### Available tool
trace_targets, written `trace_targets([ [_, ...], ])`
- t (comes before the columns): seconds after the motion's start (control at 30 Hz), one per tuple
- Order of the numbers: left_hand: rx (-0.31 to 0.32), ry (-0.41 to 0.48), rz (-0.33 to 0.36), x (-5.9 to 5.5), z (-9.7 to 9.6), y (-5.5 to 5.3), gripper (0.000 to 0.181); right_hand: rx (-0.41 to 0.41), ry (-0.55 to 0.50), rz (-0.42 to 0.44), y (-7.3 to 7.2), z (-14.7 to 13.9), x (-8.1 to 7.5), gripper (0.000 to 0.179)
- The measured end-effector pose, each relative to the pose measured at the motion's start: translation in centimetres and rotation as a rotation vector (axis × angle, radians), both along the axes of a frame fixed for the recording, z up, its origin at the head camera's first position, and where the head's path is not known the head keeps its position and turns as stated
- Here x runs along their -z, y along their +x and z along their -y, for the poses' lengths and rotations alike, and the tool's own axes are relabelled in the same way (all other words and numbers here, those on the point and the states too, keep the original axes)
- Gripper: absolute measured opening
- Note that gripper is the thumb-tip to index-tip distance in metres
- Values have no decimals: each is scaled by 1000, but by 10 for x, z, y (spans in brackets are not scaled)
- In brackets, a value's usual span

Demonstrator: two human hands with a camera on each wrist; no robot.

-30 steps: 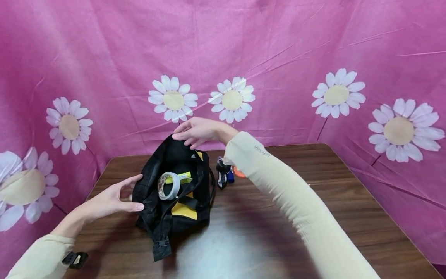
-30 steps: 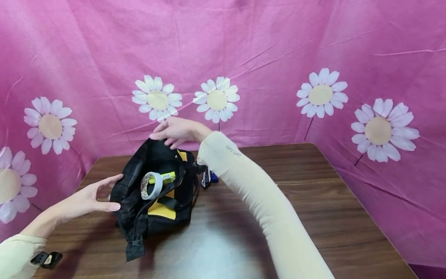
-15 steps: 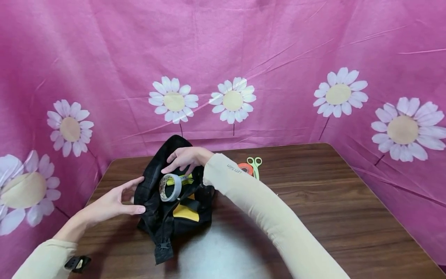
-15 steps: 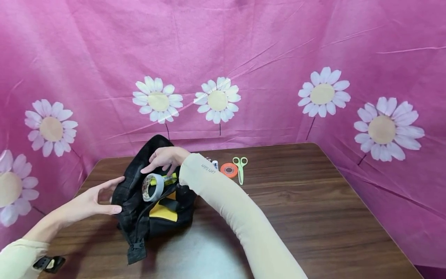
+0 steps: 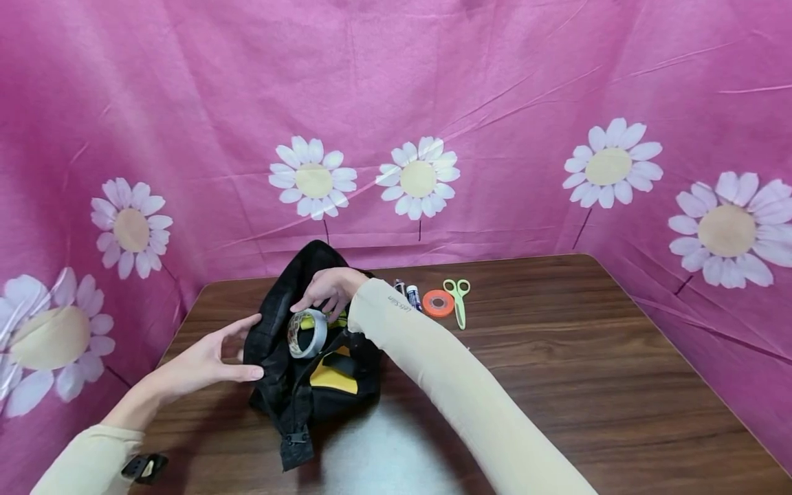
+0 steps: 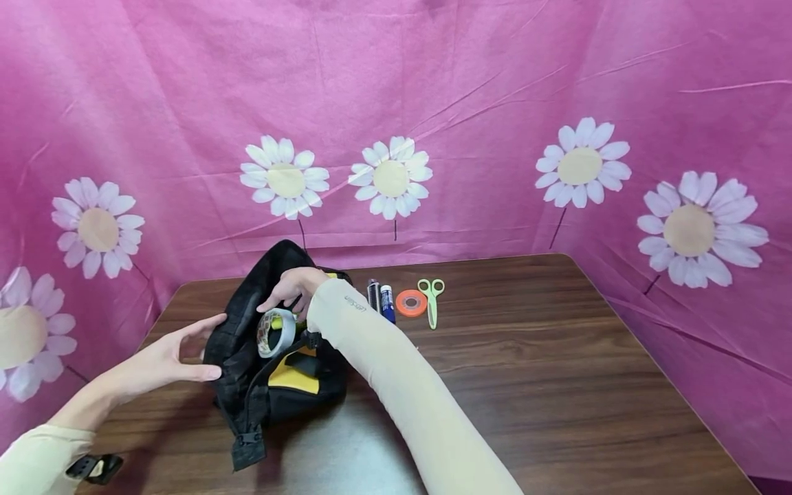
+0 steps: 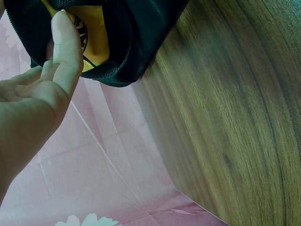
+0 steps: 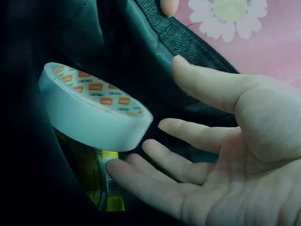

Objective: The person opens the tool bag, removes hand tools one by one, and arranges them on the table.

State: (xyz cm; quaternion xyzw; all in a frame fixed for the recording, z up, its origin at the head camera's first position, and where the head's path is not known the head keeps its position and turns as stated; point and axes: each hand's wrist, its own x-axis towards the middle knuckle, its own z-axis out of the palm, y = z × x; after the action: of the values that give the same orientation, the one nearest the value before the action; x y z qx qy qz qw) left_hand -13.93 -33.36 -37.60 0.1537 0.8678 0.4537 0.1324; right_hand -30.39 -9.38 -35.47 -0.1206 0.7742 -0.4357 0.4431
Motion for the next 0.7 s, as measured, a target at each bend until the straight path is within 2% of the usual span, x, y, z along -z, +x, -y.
trace_targets([
  [0.07, 2, 2, -3, 0, 0, 0, 92, -1, 2, 26, 0, 0, 5, 69],
  [0.17, 1, -2, -18, 0, -2, 0, 92, 5, -4, 52, -1, -2, 6, 75],
  [0.23, 0, -13, -30, 0, -2, 0, 92, 22, -6, 52, -2, -4, -1, 80],
  [0.37, -2, -21, -47, -1, -3, 0, 91, 27, -12, 22, -5, -3, -27, 80],
  [0.47, 1, -15, -39, -1, -3, 0, 92, 24, -16, -2, -6, 3, -38, 75],
  [0.57, -2, -19, -28, -1, -2, 1, 92, 56, -31, -22, -6, 8, -34, 71],
  [0.7, -12, -34, -27, -1, -2, 2, 92, 121, -46, -29, -7, 9, -13, 69],
])
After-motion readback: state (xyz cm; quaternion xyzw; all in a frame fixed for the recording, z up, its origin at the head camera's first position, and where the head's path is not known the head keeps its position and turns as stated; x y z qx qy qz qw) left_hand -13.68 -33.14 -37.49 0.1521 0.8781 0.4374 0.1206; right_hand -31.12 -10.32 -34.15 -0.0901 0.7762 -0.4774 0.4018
